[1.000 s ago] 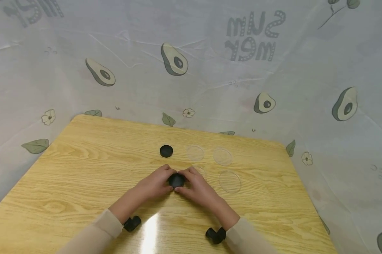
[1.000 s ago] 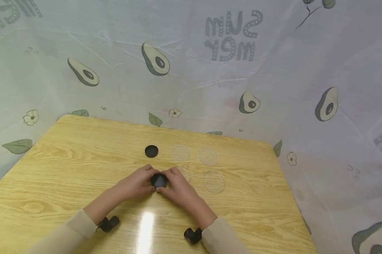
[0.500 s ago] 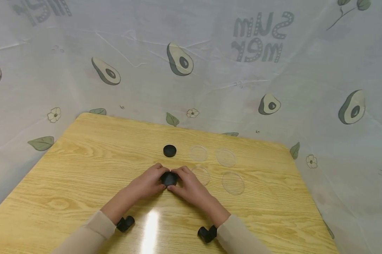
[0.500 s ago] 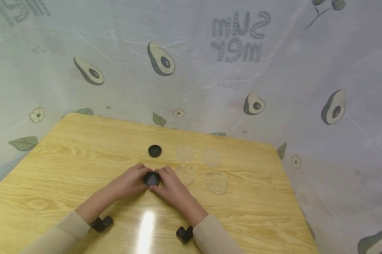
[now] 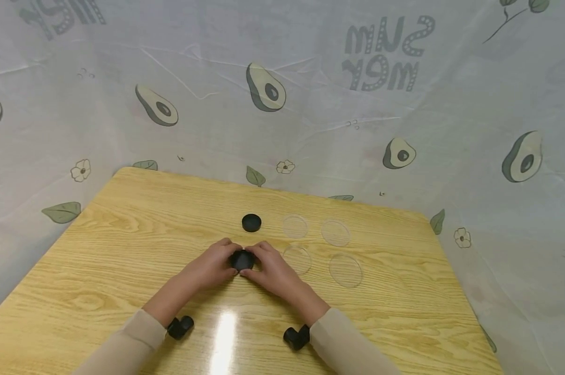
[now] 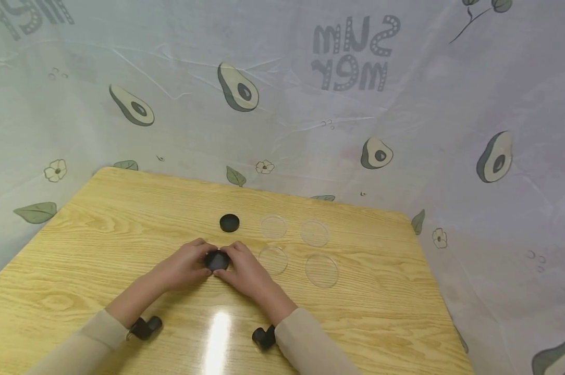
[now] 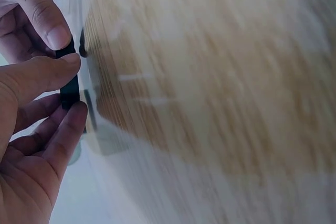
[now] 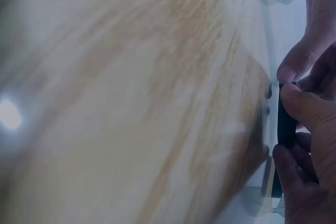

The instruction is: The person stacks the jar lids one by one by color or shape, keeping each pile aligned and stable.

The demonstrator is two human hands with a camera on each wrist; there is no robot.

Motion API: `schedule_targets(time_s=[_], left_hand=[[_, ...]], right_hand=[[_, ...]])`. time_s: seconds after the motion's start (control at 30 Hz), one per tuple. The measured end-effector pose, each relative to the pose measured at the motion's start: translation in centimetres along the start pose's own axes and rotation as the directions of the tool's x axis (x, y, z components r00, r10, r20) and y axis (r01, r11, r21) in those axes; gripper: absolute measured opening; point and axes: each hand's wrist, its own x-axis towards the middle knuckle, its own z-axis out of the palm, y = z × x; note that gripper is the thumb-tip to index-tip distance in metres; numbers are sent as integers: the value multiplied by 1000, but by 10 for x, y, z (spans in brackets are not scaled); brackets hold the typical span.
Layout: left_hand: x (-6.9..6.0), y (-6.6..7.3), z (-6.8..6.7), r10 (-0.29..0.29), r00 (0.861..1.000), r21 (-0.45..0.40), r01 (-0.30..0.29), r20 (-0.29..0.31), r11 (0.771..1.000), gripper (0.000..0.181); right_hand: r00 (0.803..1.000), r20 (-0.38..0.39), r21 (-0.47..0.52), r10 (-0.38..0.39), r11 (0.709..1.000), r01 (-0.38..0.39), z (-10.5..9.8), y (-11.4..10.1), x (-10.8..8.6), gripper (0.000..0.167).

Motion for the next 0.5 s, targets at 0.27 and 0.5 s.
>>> schedule_targets(time_s=[0.27, 0.5], left_hand=[[-2, -5, -2, 17, 1000, -13, -18, -21, 1000, 43], [-1, -8, -2, 2, 1000, -8, -2, -3, 1000, 41]], right_hand=[[1000, 15, 7, 19, 1000, -19, 5, -2, 6, 52], [1000, 13, 14, 23, 1000, -23, 8, 0, 7, 52]])
